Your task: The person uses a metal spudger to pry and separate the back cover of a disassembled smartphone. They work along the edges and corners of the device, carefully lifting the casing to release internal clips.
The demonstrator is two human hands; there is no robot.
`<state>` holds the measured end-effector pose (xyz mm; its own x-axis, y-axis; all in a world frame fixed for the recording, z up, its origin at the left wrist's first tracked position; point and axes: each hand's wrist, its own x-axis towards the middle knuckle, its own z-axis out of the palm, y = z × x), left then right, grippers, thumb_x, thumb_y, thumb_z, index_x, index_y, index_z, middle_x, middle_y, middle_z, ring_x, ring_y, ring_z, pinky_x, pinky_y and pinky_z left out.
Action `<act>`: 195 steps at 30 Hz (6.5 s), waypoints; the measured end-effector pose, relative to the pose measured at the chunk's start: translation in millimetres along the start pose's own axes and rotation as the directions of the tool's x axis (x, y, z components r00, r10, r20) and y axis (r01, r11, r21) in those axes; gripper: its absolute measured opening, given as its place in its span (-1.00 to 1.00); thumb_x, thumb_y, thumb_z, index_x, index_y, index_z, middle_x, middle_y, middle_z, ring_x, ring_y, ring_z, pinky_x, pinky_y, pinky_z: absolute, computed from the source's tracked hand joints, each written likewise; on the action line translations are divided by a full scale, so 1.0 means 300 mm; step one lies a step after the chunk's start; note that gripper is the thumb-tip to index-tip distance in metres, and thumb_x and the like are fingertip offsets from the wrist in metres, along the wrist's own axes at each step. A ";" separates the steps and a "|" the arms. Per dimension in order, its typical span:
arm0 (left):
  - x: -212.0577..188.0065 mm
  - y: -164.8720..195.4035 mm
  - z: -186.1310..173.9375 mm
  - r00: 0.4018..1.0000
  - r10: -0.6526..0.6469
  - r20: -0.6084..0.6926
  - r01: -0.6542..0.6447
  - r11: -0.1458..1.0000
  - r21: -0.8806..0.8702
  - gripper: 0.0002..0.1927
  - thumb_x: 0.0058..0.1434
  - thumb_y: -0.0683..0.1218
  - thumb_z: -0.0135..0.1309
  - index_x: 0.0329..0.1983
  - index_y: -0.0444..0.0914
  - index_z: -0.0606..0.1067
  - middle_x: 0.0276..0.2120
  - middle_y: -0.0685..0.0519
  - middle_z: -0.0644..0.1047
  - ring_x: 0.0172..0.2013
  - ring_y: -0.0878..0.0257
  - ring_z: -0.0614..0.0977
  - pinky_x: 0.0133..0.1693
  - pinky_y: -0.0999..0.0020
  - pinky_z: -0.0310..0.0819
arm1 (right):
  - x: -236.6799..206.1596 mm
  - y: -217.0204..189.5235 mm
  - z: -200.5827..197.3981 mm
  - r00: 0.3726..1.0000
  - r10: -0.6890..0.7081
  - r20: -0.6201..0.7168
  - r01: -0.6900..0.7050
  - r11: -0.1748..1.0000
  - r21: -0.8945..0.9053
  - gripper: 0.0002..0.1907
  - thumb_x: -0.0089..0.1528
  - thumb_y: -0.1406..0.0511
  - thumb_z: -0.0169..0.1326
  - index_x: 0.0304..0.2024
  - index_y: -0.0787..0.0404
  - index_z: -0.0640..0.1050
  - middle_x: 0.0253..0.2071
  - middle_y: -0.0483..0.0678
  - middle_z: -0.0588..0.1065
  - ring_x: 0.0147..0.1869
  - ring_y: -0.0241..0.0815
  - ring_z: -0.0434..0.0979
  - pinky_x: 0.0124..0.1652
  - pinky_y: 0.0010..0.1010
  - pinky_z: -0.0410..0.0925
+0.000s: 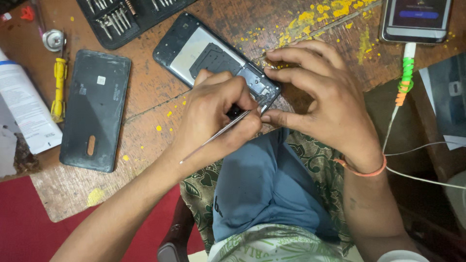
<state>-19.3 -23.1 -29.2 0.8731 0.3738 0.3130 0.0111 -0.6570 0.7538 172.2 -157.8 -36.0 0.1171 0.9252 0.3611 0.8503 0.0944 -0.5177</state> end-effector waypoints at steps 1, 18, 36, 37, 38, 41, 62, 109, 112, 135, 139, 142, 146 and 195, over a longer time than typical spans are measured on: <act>-0.001 -0.001 -0.001 1.000 -0.004 -0.002 0.004 1.000 0.009 -0.80 0.21 -0.03 0.17 -0.33 -0.24 0.47 -0.37 0.07 0.52 -0.28 0.14 0.53 -0.08 0.24 0.25 | -0.001 0.000 -0.001 1.000 0.002 -0.001 -0.002 1.000 -0.001 -0.37 0.00 0.11 0.45 0.05 0.23 0.63 0.27 -0.11 0.49 0.40 0.02 0.37 0.33 -0.16 0.28; 0.006 0.009 -0.004 1.000 -0.029 0.012 0.029 1.000 -0.005 -0.80 0.20 -0.03 0.18 -0.36 -0.23 0.46 -0.40 0.08 0.52 -0.30 0.16 0.53 -0.09 0.25 0.25 | -0.002 0.005 0.005 1.000 -0.003 -0.003 0.003 1.000 -0.005 -0.36 -0.02 0.12 0.46 0.04 0.24 0.63 0.27 -0.10 0.49 0.40 0.03 0.37 0.32 -0.16 0.29; 0.010 0.002 0.006 0.999 -0.033 -0.016 0.033 0.999 0.029 -0.85 0.20 -0.09 0.18 -0.35 -0.24 0.46 -0.39 0.08 0.53 -0.30 0.16 0.53 -0.10 0.25 0.26 | 0.001 0.008 0.004 1.000 -0.011 -0.014 0.011 1.000 -0.001 -0.39 0.01 0.08 0.46 0.01 0.24 0.63 0.27 -0.09 0.49 0.41 0.02 0.38 0.32 -0.17 0.30; 0.011 0.005 0.007 0.999 -0.042 -0.028 0.043 0.998 0.042 -0.84 0.22 -0.09 0.18 -0.35 -0.24 0.46 -0.38 0.08 0.53 -0.29 0.16 0.53 -0.10 0.26 0.26 | 0.001 0.010 0.004 1.000 -0.012 -0.011 0.012 1.000 0.001 -0.39 0.00 0.09 0.46 0.02 0.25 0.63 0.27 -0.09 0.49 0.40 0.02 0.38 0.32 -0.17 0.29; 0.013 0.005 0.004 0.999 -0.034 -0.018 0.035 0.999 0.026 -0.85 0.20 -0.09 0.18 -0.36 -0.24 0.46 -0.40 0.08 0.53 -0.30 0.16 0.53 -0.10 0.26 0.25 | 0.002 0.011 0.005 1.000 -0.012 -0.012 0.012 1.000 0.001 -0.38 0.00 0.09 0.46 0.02 0.25 0.63 0.27 -0.09 0.49 0.40 0.02 0.38 0.33 -0.16 0.29; 0.018 0.007 0.001 1.000 -0.029 -0.001 0.029 1.000 0.005 -0.87 0.18 -0.11 0.19 -0.37 -0.23 0.47 -0.42 0.08 0.52 -0.32 0.17 0.52 -0.10 0.26 0.24 | 0.001 0.012 0.004 1.000 -0.010 -0.011 0.010 1.000 0.008 -0.40 0.02 0.10 0.46 0.02 0.25 0.63 0.27 -0.08 0.49 0.41 0.03 0.37 0.33 -0.16 0.29; 0.011 -0.004 0.016 0.998 -0.042 -0.036 0.042 0.999 0.016 -0.84 0.21 -0.12 0.22 -0.36 -0.24 0.46 -0.40 0.09 0.55 -0.30 0.15 0.54 -0.10 0.25 0.26 | 0.003 0.013 0.005 1.000 -0.010 -0.018 0.009 1.000 -0.008 -0.39 0.02 0.09 0.47 0.02 0.24 0.63 0.27 -0.11 0.50 0.40 0.02 0.38 0.31 -0.18 0.30; 0.010 -0.010 0.012 0.999 -0.029 -0.028 0.029 1.000 0.008 -0.82 0.11 -0.11 0.23 -0.39 -0.25 0.46 -0.43 0.06 0.51 -0.33 0.13 0.51 -0.13 0.22 0.24 | -0.002 0.013 0.002 1.000 -0.015 -0.011 0.015 1.000 0.007 -0.38 0.03 0.09 0.45 0.05 0.25 0.63 0.28 -0.09 0.49 0.41 0.01 0.38 0.33 -0.18 0.29; 0.011 -0.007 0.015 0.999 -0.020 -0.039 0.021 0.999 0.028 -0.83 0.24 -0.09 0.21 -0.33 -0.24 0.46 -0.39 0.11 0.54 -0.28 0.16 0.54 -0.10 0.24 0.26 | 0.000 0.014 0.004 0.999 -0.030 -0.016 0.030 1.000 -0.003 -0.38 0.03 0.09 0.45 0.06 0.25 0.63 0.28 -0.09 0.49 0.40 0.02 0.38 0.33 -0.17 0.29; 0.011 -0.006 0.009 1.000 -0.008 -0.027 0.008 1.000 0.016 -0.82 0.20 -0.10 0.23 -0.35 -0.25 0.46 -0.39 0.08 0.51 -0.29 0.16 0.51 -0.10 0.24 0.24 | -0.010 0.020 0.010 0.999 -0.027 -0.029 0.027 1.000 -0.005 -0.43 0.06 0.11 0.43 0.08 0.15 0.65 0.27 -0.13 0.52 0.43 -0.01 0.40 0.36 -0.18 0.30; 0.014 -0.004 0.004 1.000 -0.015 -0.008 0.015 1.000 -0.023 -0.81 0.12 -0.10 0.24 -0.42 -0.25 0.44 -0.42 0.07 0.49 -0.31 0.16 0.51 -0.12 0.25 0.26 | -0.007 0.016 0.010 0.999 -0.017 -0.029 0.017 1.000 0.005 -0.41 0.03 0.11 0.43 0.06 0.17 0.65 0.24 -0.14 0.53 0.40 0.00 0.41 0.35 -0.17 0.30; 0.019 0.002 0.008 1.000 0.001 -0.025 0.001 0.999 0.042 -0.80 0.23 -0.09 0.25 -0.37 -0.25 0.47 -0.42 0.10 0.52 -0.32 0.16 0.51 -0.13 0.24 0.22 | -0.004 0.010 0.009 0.999 0.002 -0.047 -0.001 1.000 0.003 -0.39 0.01 0.11 0.44 0.06 0.20 0.63 0.23 -0.11 0.51 0.38 0.02 0.41 0.32 -0.15 0.30; 0.022 0.009 0.003 1.000 -0.005 -0.018 0.005 1.000 0.023 -0.84 0.21 -0.10 0.25 -0.35 -0.23 0.48 -0.41 0.10 0.52 -0.32 0.18 0.51 -0.12 0.26 0.21 | -0.002 0.011 0.006 0.998 0.020 -0.062 -0.020 1.000 0.004 -0.32 -0.03 0.09 0.46 0.09 0.23 0.60 0.28 -0.04 0.47 0.39 0.08 0.40 0.33 -0.10 0.27; 0.024 0.002 0.011 0.998 -0.063 -0.013 0.063 0.998 0.024 -0.84 0.26 -0.06 0.25 -0.36 -0.19 0.54 -0.46 0.13 0.50 -0.35 0.23 0.46 -0.13 0.28 0.17 | -0.008 0.080 -0.017 0.998 0.012 0.061 -0.025 0.977 0.210 -0.68 0.23 0.29 0.29 0.02 0.20 0.64 0.18 -0.08 0.56 0.47 -0.01 0.42 0.47 -0.11 0.19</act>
<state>-11.3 -22.8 -28.5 0.8640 0.4231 0.2728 0.0780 -0.6478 0.7578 194.8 -159.5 -45.2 0.0959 0.9469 0.3070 0.7206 0.1468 -0.6777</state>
